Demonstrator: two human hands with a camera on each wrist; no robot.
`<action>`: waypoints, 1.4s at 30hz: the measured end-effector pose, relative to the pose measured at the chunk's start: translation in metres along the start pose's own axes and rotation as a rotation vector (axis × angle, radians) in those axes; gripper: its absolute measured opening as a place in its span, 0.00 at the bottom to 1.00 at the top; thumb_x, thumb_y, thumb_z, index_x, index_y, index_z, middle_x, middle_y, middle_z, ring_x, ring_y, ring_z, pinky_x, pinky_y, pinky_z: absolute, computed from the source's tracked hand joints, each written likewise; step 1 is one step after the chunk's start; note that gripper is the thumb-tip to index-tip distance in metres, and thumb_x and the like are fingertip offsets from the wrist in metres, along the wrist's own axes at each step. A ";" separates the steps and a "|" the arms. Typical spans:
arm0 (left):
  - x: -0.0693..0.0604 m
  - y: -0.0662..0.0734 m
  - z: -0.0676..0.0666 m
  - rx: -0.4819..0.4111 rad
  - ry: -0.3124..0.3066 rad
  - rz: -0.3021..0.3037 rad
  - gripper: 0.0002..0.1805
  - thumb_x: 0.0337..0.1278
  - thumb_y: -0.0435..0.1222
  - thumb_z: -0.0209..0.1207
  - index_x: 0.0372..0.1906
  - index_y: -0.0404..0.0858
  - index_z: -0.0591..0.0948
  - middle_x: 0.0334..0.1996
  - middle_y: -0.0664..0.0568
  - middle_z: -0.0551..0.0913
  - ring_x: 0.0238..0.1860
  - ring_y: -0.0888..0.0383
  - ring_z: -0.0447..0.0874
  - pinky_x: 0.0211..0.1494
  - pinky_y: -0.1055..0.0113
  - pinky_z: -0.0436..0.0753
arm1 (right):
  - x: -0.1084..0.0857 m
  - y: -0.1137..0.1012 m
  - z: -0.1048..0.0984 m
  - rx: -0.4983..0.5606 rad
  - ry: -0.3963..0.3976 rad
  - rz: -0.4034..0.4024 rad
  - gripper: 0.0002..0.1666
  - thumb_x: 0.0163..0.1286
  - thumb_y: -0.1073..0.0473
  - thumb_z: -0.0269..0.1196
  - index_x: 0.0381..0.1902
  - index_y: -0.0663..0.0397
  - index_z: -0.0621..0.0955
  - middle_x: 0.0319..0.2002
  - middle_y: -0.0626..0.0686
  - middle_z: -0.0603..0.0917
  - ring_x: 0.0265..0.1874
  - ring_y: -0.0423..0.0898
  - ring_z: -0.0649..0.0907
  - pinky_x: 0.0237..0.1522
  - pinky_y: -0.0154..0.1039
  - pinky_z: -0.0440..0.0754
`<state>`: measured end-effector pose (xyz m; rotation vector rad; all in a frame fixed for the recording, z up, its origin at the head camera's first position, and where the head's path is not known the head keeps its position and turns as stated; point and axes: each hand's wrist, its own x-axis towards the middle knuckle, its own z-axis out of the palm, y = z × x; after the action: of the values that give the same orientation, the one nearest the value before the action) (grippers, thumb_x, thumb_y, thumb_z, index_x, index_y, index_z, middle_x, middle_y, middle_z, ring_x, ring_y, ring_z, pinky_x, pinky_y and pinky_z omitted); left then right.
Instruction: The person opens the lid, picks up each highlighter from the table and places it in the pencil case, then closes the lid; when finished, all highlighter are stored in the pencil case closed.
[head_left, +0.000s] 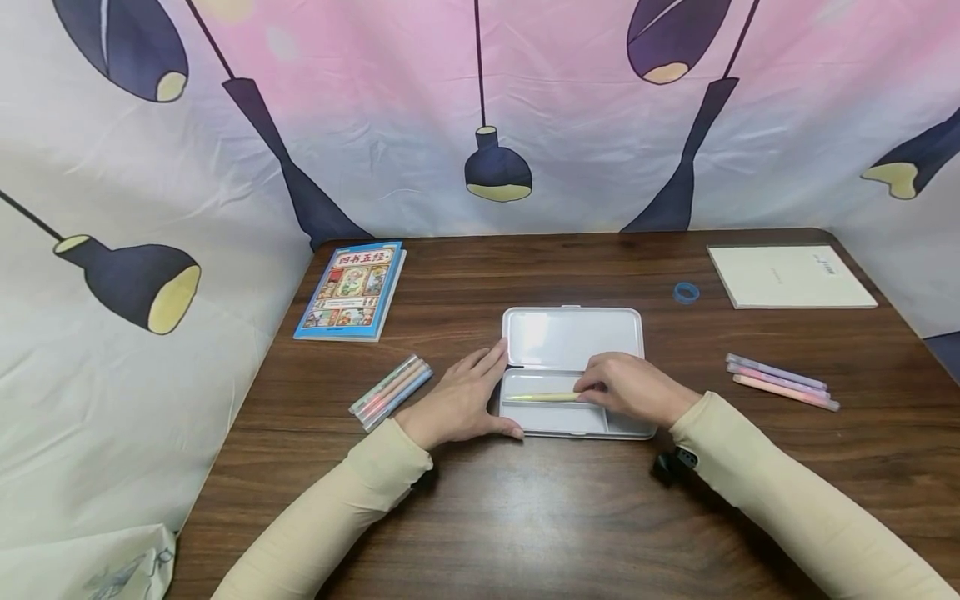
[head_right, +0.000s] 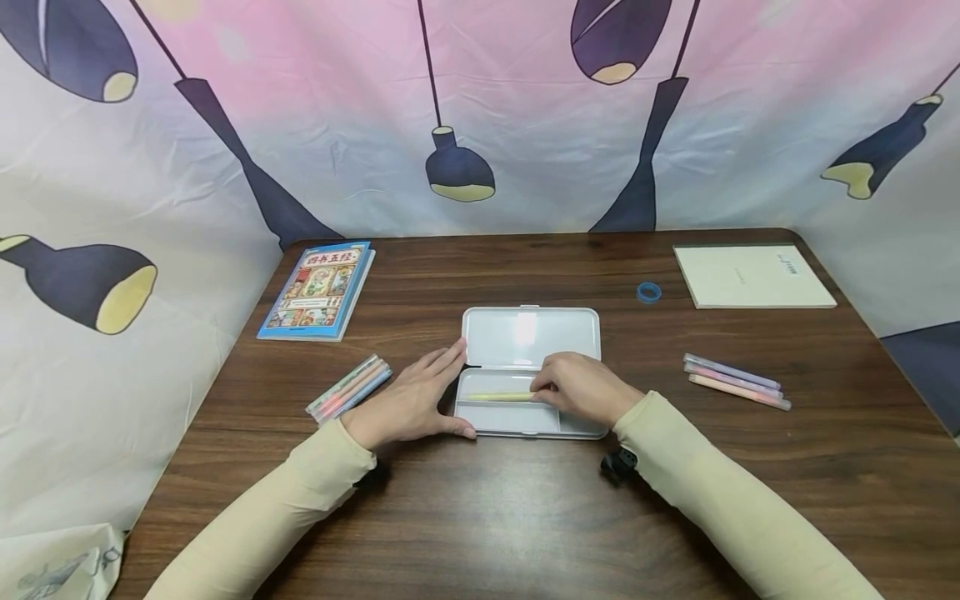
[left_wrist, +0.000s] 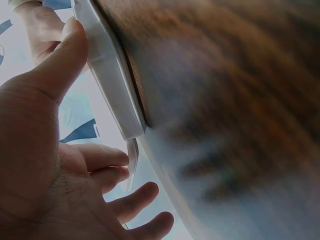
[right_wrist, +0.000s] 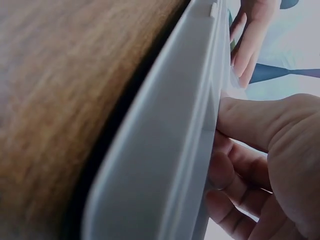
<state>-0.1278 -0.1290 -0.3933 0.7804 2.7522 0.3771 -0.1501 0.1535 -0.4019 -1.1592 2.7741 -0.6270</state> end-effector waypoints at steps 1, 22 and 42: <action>0.000 0.000 0.000 -0.001 0.002 0.003 0.66 0.45 0.67 0.66 0.80 0.37 0.48 0.81 0.48 0.42 0.78 0.43 0.48 0.76 0.44 0.56 | 0.000 0.000 0.000 -0.005 -0.005 -0.004 0.05 0.64 0.60 0.71 0.38 0.49 0.90 0.32 0.40 0.84 0.32 0.34 0.79 0.36 0.36 0.80; 0.001 0.001 0.000 0.005 0.004 -0.005 0.66 0.45 0.67 0.66 0.80 0.37 0.48 0.81 0.49 0.42 0.78 0.43 0.48 0.76 0.45 0.56 | 0.002 0.001 0.000 -0.014 0.009 -0.003 0.05 0.62 0.59 0.72 0.37 0.48 0.90 0.31 0.39 0.84 0.31 0.34 0.80 0.36 0.37 0.80; 0.000 0.001 -0.001 0.021 0.003 0.012 0.65 0.45 0.67 0.66 0.80 0.36 0.50 0.81 0.49 0.42 0.78 0.43 0.48 0.76 0.45 0.55 | -0.038 0.017 -0.036 0.063 0.186 0.045 0.13 0.65 0.58 0.71 0.47 0.52 0.89 0.40 0.45 0.85 0.34 0.35 0.80 0.35 0.34 0.80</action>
<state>-0.1278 -0.1284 -0.3926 0.8020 2.7599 0.3523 -0.1423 0.2025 -0.3789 -1.0740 2.8984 -0.8523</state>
